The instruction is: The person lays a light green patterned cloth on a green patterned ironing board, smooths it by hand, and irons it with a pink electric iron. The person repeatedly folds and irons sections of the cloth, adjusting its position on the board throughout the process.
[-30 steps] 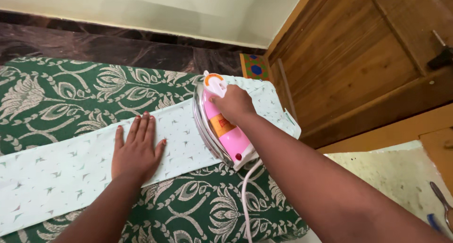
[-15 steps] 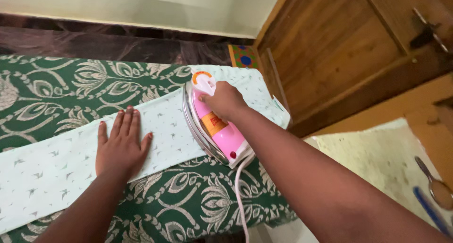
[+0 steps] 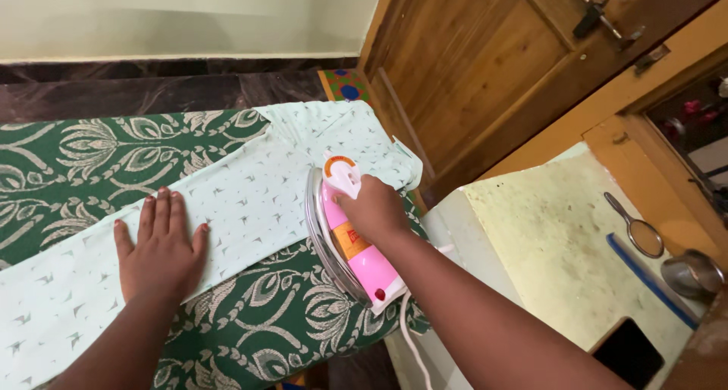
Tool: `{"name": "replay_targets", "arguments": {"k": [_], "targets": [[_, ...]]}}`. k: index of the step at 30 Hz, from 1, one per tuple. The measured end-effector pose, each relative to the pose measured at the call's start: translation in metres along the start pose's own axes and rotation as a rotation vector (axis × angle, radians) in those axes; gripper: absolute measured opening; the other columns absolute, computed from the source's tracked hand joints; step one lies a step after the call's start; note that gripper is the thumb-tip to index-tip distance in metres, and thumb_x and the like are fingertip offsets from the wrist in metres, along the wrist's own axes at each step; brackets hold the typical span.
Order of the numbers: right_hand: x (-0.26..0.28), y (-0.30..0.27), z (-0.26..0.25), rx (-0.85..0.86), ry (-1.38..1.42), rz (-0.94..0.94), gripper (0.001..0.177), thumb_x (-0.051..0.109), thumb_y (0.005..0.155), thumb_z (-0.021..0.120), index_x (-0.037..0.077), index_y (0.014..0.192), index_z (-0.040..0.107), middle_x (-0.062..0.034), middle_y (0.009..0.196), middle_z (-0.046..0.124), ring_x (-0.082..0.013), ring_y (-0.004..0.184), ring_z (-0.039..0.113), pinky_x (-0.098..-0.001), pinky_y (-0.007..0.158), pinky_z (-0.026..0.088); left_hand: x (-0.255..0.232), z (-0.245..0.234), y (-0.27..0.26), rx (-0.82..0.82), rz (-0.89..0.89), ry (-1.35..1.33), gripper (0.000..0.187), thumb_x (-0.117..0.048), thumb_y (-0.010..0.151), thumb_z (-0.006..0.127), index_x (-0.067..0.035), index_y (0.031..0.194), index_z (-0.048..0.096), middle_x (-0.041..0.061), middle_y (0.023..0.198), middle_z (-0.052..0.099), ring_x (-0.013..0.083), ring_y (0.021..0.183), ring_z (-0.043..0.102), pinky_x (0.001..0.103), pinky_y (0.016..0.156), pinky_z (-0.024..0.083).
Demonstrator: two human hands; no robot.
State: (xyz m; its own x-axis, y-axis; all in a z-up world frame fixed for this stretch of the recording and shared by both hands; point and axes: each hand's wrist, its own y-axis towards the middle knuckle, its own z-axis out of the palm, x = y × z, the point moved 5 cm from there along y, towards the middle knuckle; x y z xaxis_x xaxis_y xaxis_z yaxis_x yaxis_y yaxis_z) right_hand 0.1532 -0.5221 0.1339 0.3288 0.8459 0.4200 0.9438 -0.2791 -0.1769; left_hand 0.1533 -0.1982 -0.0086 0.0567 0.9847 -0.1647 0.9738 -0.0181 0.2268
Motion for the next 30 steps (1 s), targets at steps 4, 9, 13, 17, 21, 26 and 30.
{"name": "replay_targets", "arguments": {"k": [4, 9, 13, 17, 21, 26, 30], "targets": [[0.006, 0.004, -0.002, -0.005, 0.033, -0.025, 0.044, 0.04, 0.08, 0.078, 0.004, 0.103, 0.07, -0.0213, 0.104, 0.074, -0.0389, 0.101, 0.07, -0.0467, 0.089, 0.054, 0.005, -0.004, -0.007, 0.012, -0.014, 0.011, 0.073, -0.055, 0.097, 0.022, -0.02, 0.161, 0.018, -0.001, 0.169, 0.014, 0.0151, 0.154, 0.011, 0.051, 0.122, 0.002], [0.025, 0.022, 0.0, 0.016, 0.018, -0.137, 0.043, 0.041, 0.08, 0.078, 0.004, 0.102, 0.071, -0.0208, 0.103, 0.074, -0.0386, 0.099, 0.071, -0.0464, 0.088, 0.055, 0.01, -0.008, -0.014, 0.019, -0.058, 0.021, 0.072, -0.056, 0.096, 0.024, -0.021, 0.16, 0.02, -0.001, 0.168, 0.015, 0.0159, 0.154, 0.011, 0.052, 0.122, 0.002], [0.044, 0.04, 0.007, 0.052, 0.009, -0.148, 0.045, 0.041, 0.08, 0.078, 0.004, 0.104, 0.07, -0.0209, 0.104, 0.074, -0.0382, 0.101, 0.07, -0.0466, 0.089, 0.055, 0.007, -0.01, -0.013, 0.028, -0.062, 0.043, 0.073, -0.056, 0.096, 0.024, -0.023, 0.16, 0.02, -0.002, 0.168, 0.016, 0.0149, 0.153, 0.013, 0.051, 0.122, 0.003], [0.067, 0.056, 0.013, 0.071, -0.002, -0.185, 0.044, 0.042, 0.082, 0.077, 0.004, 0.104, 0.07, -0.0197, 0.104, 0.074, -0.0369, 0.101, 0.071, -0.0465, 0.089, 0.056, 0.006, -0.015, -0.014, 0.012, -0.072, 0.022, 0.072, -0.056, 0.096, 0.026, -0.023, 0.16, 0.021, -0.001, 0.168, 0.018, 0.0148, 0.153, 0.014, 0.051, 0.122, 0.004], [0.089, 0.072, 0.018, 0.097, -0.03, -0.217, 0.045, 0.043, 0.082, 0.077, 0.005, 0.106, 0.07, -0.0191, 0.106, 0.073, -0.0365, 0.102, 0.07, -0.0464, 0.089, 0.055, 0.004, -0.017, -0.014, 0.006, -0.087, 0.027, 0.072, -0.057, 0.096, 0.026, -0.023, 0.16, 0.022, -0.001, 0.167, 0.02, 0.0137, 0.153, 0.015, 0.05, 0.123, 0.006], [0.108, 0.091, 0.028, 0.148, -0.069, -0.235, 0.047, 0.044, 0.084, 0.076, 0.005, 0.109, 0.068, -0.0178, 0.107, 0.073, -0.0345, 0.102, 0.071, -0.0462, 0.088, 0.056, 0.004, -0.017, -0.013, 0.035, -0.091, 0.074, 0.073, -0.057, 0.095, 0.026, -0.024, 0.16, 0.02, -0.002, 0.167, 0.019, 0.0136, 0.152, 0.015, 0.05, 0.122, 0.006], [0.115, 0.103, 0.035, 0.162, -0.049, -0.287, 0.048, 0.043, 0.084, 0.076, 0.004, 0.11, 0.067, -0.0186, 0.108, 0.073, -0.0348, 0.102, 0.071, -0.046, 0.088, 0.056, 0.005, -0.013, -0.011, 0.095, -0.083, 0.151, 0.078, -0.057, 0.094, 0.023, -0.026, 0.165, 0.015, -0.003, 0.166, 0.015, 0.0137, 0.15, 0.014, 0.049, 0.121, 0.005]]}}
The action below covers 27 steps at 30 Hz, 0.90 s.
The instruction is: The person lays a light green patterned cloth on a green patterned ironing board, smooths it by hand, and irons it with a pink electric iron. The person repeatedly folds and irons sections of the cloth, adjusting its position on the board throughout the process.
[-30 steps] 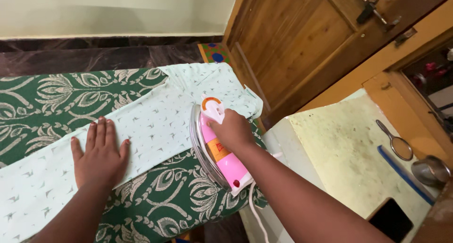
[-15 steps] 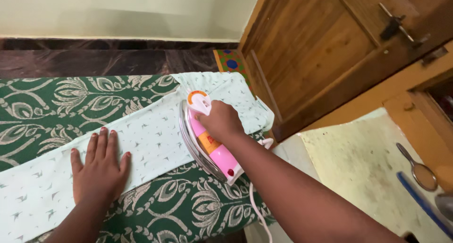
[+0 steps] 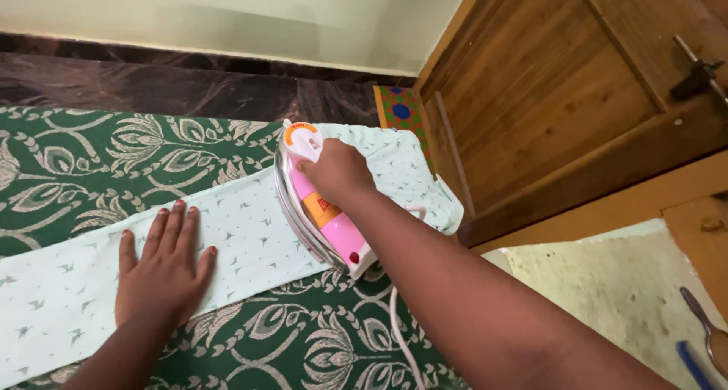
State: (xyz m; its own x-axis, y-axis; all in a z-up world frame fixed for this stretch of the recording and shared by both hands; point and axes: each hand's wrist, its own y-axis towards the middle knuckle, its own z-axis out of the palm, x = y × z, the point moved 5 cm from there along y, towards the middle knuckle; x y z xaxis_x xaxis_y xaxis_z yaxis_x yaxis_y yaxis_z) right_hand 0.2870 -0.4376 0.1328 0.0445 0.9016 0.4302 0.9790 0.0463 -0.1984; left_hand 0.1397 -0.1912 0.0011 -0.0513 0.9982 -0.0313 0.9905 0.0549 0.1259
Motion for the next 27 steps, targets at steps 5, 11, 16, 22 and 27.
{"name": "replay_targets", "arguments": {"k": [5, 11, 16, 22, 27], "targets": [[-0.001, 0.011, 0.007, 0.066, 0.009, -0.014, 0.052, 0.045, 0.084, 0.076, 0.003, 0.112, 0.067, -0.0193, 0.107, 0.073, -0.0343, 0.1, 0.072, -0.0446, 0.086, 0.057, 0.003, 0.001, 0.0, -0.008, 0.012, -0.001, 0.078, -0.058, 0.094, 0.02, -0.023, 0.163, 0.013, -0.002, 0.169, 0.013, 0.014, 0.152, 0.013, 0.049, 0.119, 0.005], [0.008, 0.017, 0.008, 0.159, -0.022, -0.092, 0.048, 0.04, 0.086, 0.073, 0.002, 0.115, 0.066, -0.0206, 0.104, 0.075, -0.0341, 0.092, 0.076, -0.0431, 0.084, 0.059, 0.001, 0.003, 0.001, -0.093, 0.012, -0.014, 0.075, -0.055, 0.094, 0.018, -0.022, 0.161, 0.014, -0.004, 0.167, 0.014, 0.0112, 0.149, 0.014, 0.048, 0.12, 0.005], [0.028, 0.014, 0.013, 0.203, -0.008, -0.313, 0.044, 0.037, 0.08, 0.076, 0.007, 0.113, 0.069, -0.0168, 0.103, 0.075, -0.0311, 0.094, 0.074, -0.0419, 0.083, 0.057, 0.016, 0.007, -0.008, -0.068, -0.136, -0.052, 0.07, -0.052, 0.097, 0.019, -0.02, 0.16, 0.016, -0.003, 0.168, 0.016, 0.0129, 0.153, 0.015, 0.047, 0.124, 0.007], [0.053, 0.013, 0.03, 0.281, -0.107, -0.424, 0.045, 0.041, 0.079, 0.077, 0.007, 0.107, 0.071, -0.0152, 0.105, 0.075, -0.031, 0.099, 0.073, -0.042, 0.086, 0.055, 0.06, 0.008, -0.029, -0.082, -0.251, -0.063, 0.071, -0.05, 0.096, 0.025, -0.019, 0.16, 0.021, -0.002, 0.169, 0.018, 0.0145, 0.152, 0.017, 0.052, 0.121, 0.007], [0.088, 0.003, 0.048, 0.306, -0.125, -0.52, 0.047, 0.042, 0.076, 0.079, 0.008, 0.108, 0.072, -0.0151, 0.107, 0.076, -0.0313, 0.102, 0.072, -0.0413, 0.088, 0.055, 0.101, 0.004, -0.049, -0.138, -0.276, -0.138, 0.071, -0.048, 0.096, 0.029, -0.019, 0.16, 0.024, -0.003, 0.169, 0.021, 0.0141, 0.153, 0.018, 0.052, 0.123, 0.008]]}}
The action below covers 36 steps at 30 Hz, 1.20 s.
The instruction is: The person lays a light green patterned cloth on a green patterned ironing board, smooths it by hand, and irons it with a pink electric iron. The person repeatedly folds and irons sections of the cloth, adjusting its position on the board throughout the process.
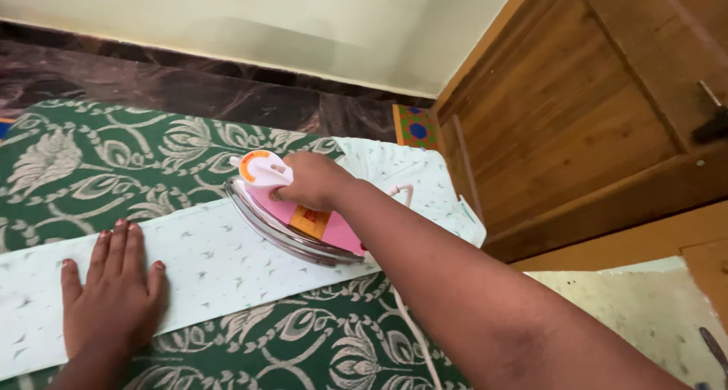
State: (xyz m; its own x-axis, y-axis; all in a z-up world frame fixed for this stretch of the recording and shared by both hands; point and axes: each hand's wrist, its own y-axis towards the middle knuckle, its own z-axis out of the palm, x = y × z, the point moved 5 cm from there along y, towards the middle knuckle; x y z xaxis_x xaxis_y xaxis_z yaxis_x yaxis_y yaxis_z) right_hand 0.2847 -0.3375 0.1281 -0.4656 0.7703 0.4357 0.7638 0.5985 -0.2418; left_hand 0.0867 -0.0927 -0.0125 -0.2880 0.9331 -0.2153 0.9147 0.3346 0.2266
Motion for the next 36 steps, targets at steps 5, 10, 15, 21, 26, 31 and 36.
{"name": "replay_targets", "arguments": {"k": [5, 10, 15, 21, 26, 31, 36], "targets": [[0.044, 0.018, 0.017, 0.037, -0.045, -0.045, 0.052, 0.043, 0.076, 0.08, 0.008, 0.113, 0.071, -0.0164, 0.108, 0.075, -0.0323, 0.103, 0.071, -0.0414, 0.089, 0.055, 0.049, -0.002, -0.004, -0.004, -0.023, 0.018, 0.07, -0.047, 0.096, 0.028, -0.02, 0.161, 0.024, -0.004, 0.169, 0.02, 0.013, 0.154, 0.017, 0.052, 0.124, 0.007], [0.088, 0.033, 0.036, 0.065, 0.017, -0.077, 0.052, 0.042, 0.074, 0.079, 0.008, 0.112, 0.071, -0.0154, 0.107, 0.075, -0.0317, 0.101, 0.072, -0.0413, 0.087, 0.055, 0.103, -0.014, -0.007, -0.068, -0.052, 0.032, 0.073, -0.045, 0.095, 0.027, -0.013, 0.16, 0.022, 0.003, 0.169, 0.017, 0.0184, 0.153, 0.013, 0.053, 0.12, 0.004], [0.134, 0.051, 0.056, 0.089, -0.076, -0.14, 0.055, 0.045, 0.075, 0.08, 0.005, 0.112, 0.071, -0.0176, 0.108, 0.074, -0.034, 0.103, 0.071, -0.0428, 0.088, 0.054, 0.13, -0.026, -0.013, 0.019, -0.107, 0.098, 0.072, -0.044, 0.094, 0.027, -0.015, 0.16, 0.022, 0.0, 0.17, 0.015, 0.0152, 0.156, 0.011, 0.05, 0.124, 0.002], [0.184, 0.069, 0.079, 0.102, -0.06, -0.201, 0.057, 0.046, 0.075, 0.081, 0.003, 0.111, 0.071, -0.0182, 0.109, 0.075, -0.0335, 0.104, 0.071, -0.042, 0.089, 0.055, 0.124, -0.054, -0.015, -0.132, -0.132, -0.207, 0.075, -0.027, 0.094, 0.039, 0.001, 0.163, 0.025, 0.015, 0.169, 0.026, 0.0299, 0.158, 0.02, 0.052, 0.129, 0.012], [0.229, 0.088, 0.101, 0.125, -0.056, -0.223, 0.058, 0.046, 0.074, 0.082, 0.004, 0.113, 0.071, -0.0191, 0.111, 0.074, -0.0343, 0.106, 0.07, -0.0423, 0.091, 0.054, 0.118, -0.084, -0.019, -0.251, -0.142, -0.414, 0.072, -0.012, 0.09, 0.048, 0.004, 0.158, 0.03, 0.025, 0.168, 0.027, 0.0409, 0.158, 0.022, 0.054, 0.128, 0.017], [0.27, 0.102, 0.121, 0.133, -0.086, -0.258, 0.06, 0.047, 0.075, 0.081, 0.005, 0.115, 0.07, -0.0187, 0.113, 0.074, -0.0336, 0.109, 0.07, -0.0419, 0.093, 0.054, 0.12, -0.097, -0.024, -0.342, -0.169, -0.576, 0.07, -0.005, 0.088, 0.046, 0.008, 0.155, 0.031, 0.028, 0.17, 0.021, 0.0477, 0.159, 0.015, 0.053, 0.129, 0.016], [0.294, 0.107, 0.127, 0.121, -0.074, -0.269, 0.058, 0.047, 0.075, 0.081, 0.005, 0.114, 0.071, -0.0183, 0.114, 0.074, -0.0332, 0.11, 0.07, -0.0417, 0.094, 0.054, 0.124, -0.1, -0.026, -0.398, -0.179, -0.647, 0.072, -0.003, 0.09, 0.044, 0.01, 0.158, 0.026, 0.03, 0.172, 0.018, 0.0479, 0.161, 0.012, 0.052, 0.13, 0.016]]}}
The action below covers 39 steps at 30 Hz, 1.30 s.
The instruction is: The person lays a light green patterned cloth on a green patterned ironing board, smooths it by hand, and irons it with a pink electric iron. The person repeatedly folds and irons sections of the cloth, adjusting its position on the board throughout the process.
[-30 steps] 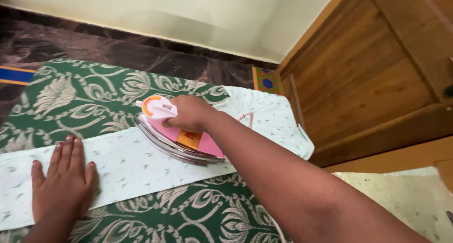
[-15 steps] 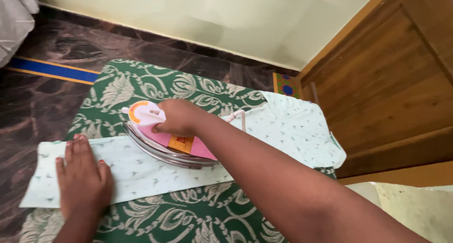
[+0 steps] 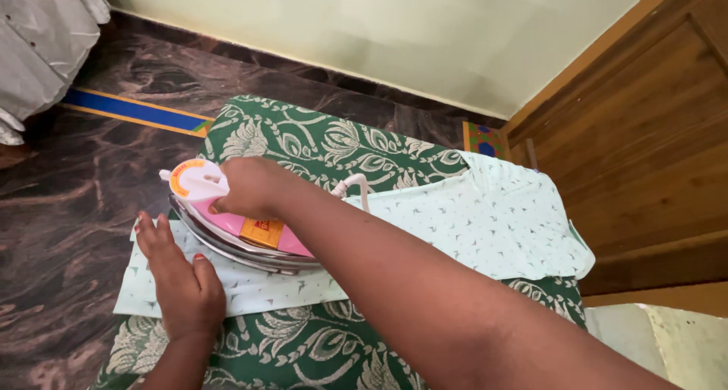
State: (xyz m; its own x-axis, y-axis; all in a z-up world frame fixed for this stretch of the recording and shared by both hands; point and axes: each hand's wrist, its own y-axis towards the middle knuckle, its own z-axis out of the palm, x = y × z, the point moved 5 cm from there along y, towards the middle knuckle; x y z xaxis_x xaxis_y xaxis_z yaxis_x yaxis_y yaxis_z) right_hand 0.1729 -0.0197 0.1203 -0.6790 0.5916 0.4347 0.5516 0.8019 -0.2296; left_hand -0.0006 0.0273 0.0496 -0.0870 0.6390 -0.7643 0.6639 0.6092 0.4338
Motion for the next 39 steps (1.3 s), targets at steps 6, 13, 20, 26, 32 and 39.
{"name": "replay_targets", "arguments": {"k": [6, 13, 20, 26, 32, 39], "targets": [[0.004, -0.02, -0.005, -0.047, 0.031, 0.113, 0.053, 0.046, 0.077, 0.079, 0.009, 0.114, 0.071, -0.0165, 0.115, 0.074, -0.0337, 0.11, 0.069, -0.0436, 0.093, 0.054, 0.012, 0.011, 0.003, 0.109, -0.099, 0.177, 0.072, -0.009, 0.089, 0.048, 0.007, 0.157, 0.03, 0.025, 0.166, 0.03, 0.039, 0.157, 0.023, 0.051, 0.129, 0.016], [-0.029, -0.061, -0.019, -0.11, 0.125, 0.322, 0.046, 0.043, 0.079, 0.077, 0.014, 0.114, 0.072, -0.0143, 0.112, 0.075, -0.0334, 0.107, 0.071, -0.0461, 0.09, 0.055, 0.032, 0.034, 0.001, 0.215, -0.063, 0.529, 0.07, -0.026, 0.094, 0.038, -0.005, 0.161, 0.029, 0.009, 0.17, 0.027, 0.0261, 0.158, 0.017, 0.053, 0.125, 0.01], [-0.101, -0.112, -0.042, -0.253, 0.094, 0.486, 0.046, 0.042, 0.083, 0.078, 0.008, 0.113, 0.069, -0.0164, 0.111, 0.074, -0.0341, 0.107, 0.071, -0.0459, 0.091, 0.055, 0.049, 0.045, -0.003, 0.219, -0.015, 0.62, 0.07, -0.036, 0.096, 0.031, -0.012, 0.161, 0.025, 0.005, 0.171, 0.018, 0.0231, 0.158, 0.01, 0.058, 0.123, 0.002], [-0.179, -0.165, -0.066, -0.342, 0.191, 0.693, 0.042, 0.038, 0.083, 0.075, 0.01, 0.114, 0.072, -0.0154, 0.11, 0.076, -0.0316, 0.102, 0.075, -0.0424, 0.092, 0.057, 0.052, 0.048, -0.001, 0.242, -0.033, 0.612, 0.071, -0.037, 0.095, 0.03, -0.013, 0.162, 0.024, 0.004, 0.172, 0.016, 0.0223, 0.159, 0.008, 0.06, 0.123, 0.0], [-0.26, -0.225, -0.089, -0.457, 0.143, 0.821, 0.045, 0.036, 0.084, 0.077, 0.006, 0.116, 0.069, -0.0182, 0.112, 0.074, -0.0327, 0.103, 0.072, -0.0424, 0.092, 0.056, 0.057, 0.05, -0.004, 0.254, -0.029, 0.655, 0.071, -0.037, 0.095, 0.027, -0.014, 0.162, 0.021, 0.004, 0.171, 0.014, 0.0225, 0.158, 0.007, 0.059, 0.122, -0.001], [-0.311, -0.266, -0.1, -0.499, 0.138, 0.862, 0.048, 0.036, 0.084, 0.077, 0.001, 0.117, 0.068, -0.0187, 0.1, 0.075, -0.0321, 0.089, 0.074, -0.0436, 0.082, 0.056, 0.063, 0.053, -0.003, 0.238, 0.002, 0.695, 0.071, -0.038, 0.095, 0.026, -0.016, 0.161, 0.021, 0.002, 0.171, 0.013, 0.0211, 0.158, 0.006, 0.06, 0.121, -0.002]]}}
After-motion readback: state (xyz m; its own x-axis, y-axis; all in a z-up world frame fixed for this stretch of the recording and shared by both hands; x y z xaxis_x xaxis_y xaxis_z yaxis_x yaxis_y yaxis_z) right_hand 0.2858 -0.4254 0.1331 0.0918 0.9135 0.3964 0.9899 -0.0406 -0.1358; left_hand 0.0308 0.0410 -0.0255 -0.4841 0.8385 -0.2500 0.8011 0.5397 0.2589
